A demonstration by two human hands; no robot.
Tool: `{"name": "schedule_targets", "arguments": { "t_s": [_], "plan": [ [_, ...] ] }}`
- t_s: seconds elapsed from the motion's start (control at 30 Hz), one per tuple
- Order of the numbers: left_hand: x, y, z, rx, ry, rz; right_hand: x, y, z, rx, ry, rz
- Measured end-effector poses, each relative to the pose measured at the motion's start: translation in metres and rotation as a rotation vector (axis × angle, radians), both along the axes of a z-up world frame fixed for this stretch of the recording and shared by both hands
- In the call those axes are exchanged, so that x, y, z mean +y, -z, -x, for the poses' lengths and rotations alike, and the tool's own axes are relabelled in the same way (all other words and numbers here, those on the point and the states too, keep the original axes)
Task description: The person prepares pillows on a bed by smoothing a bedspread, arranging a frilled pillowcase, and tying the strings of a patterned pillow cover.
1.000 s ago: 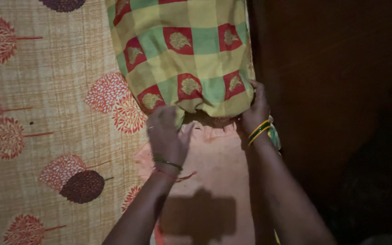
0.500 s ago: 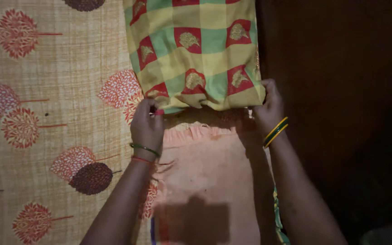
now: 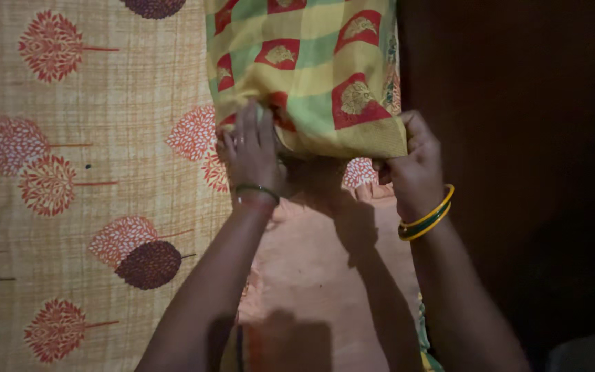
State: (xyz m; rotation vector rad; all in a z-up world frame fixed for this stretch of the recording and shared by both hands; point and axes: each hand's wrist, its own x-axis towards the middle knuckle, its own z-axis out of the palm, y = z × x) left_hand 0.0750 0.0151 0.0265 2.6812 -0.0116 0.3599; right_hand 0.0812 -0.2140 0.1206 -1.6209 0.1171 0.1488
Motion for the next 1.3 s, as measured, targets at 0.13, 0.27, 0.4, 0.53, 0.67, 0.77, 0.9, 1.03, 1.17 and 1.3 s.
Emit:
{"name": "schedule_targets", "arguments": {
  "t_s": [0.13, 0.27, 0.4, 0.53, 0.67, 0.77, 0.9, 1.03, 1.17, 1.3],
  "plan": [
    [0.022, 0.002, -0.019, 0.045, 0.118, 0.176, 0.012, -0.005, -0.010, -0.026, 0.058, -0.022],
    [0.034, -0.013, -0.028, -0.028, 0.132, 0.223, 0.014, -0.013, -0.012, -0.387, -0.178, 0.233],
    [0.042, -0.045, -0.027, -0.076, 0.179, 0.227, 0.002, -0.002, -0.023, -0.602, -0.279, 0.651],
    [0.052, -0.087, -0.011, -0.213, 0.230, 0.245, -0.022, 0.048, -0.020, -0.300, 0.035, 0.899],
    [0.076, -0.131, 0.033, -0.189, 0.203, 0.293, -0.022, 0.081, -0.030, -0.565, -0.031, 0.522],
    [0.102, -0.167, 0.083, -0.136, 0.231, 0.347, 0.000, 0.079, -0.002, -0.415, -0.056, 0.330],
    [0.144, -0.203, 0.138, -0.105, 0.160, 0.381, 0.054, 0.077, 0.012, -0.109, -0.464, 0.529],
    [0.184, -0.243, 0.154, -0.106, 0.171, 0.322, 0.109, 0.005, 0.113, -0.786, -0.471, 0.301],
    [0.191, -0.286, 0.149, -0.085, 0.225, 0.211, 0.143, -0.083, 0.146, -0.841, -0.413, 0.317],
    [0.188, -0.336, 0.152, -0.073, 0.284, 0.104, 0.157, -0.126, 0.151, -0.876, -0.377, 0.281]
  ]
}}
